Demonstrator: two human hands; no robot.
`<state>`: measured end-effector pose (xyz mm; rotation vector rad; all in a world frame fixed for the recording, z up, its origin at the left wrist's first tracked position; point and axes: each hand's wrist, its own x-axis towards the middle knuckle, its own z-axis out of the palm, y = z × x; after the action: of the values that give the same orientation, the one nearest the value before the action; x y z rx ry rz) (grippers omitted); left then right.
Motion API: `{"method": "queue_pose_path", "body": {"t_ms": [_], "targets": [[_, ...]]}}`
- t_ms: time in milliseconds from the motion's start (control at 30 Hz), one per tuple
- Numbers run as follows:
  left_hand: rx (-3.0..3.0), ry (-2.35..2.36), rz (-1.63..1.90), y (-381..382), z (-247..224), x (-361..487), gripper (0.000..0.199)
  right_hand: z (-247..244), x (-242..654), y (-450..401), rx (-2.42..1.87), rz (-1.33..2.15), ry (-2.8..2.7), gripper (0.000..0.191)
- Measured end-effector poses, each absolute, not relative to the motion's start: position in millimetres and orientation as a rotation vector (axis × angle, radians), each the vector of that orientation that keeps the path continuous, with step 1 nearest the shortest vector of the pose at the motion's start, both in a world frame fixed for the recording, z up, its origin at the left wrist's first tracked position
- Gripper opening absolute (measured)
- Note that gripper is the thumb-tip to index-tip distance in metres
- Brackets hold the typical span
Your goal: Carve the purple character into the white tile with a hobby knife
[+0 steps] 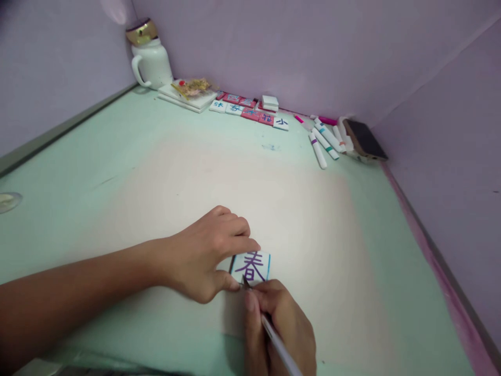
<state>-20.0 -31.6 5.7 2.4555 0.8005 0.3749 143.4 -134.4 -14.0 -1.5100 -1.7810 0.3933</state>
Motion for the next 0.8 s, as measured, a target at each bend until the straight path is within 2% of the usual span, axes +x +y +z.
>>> {"method": "queue_pose_path", "body": {"t_ms": [800], "targets": [[2.463,0.785,0.353,-30.5,6.5,-20.9,0.03,-17.8,147.6,-133.5,-1.348,0.45,-1.761,0.015]]}}
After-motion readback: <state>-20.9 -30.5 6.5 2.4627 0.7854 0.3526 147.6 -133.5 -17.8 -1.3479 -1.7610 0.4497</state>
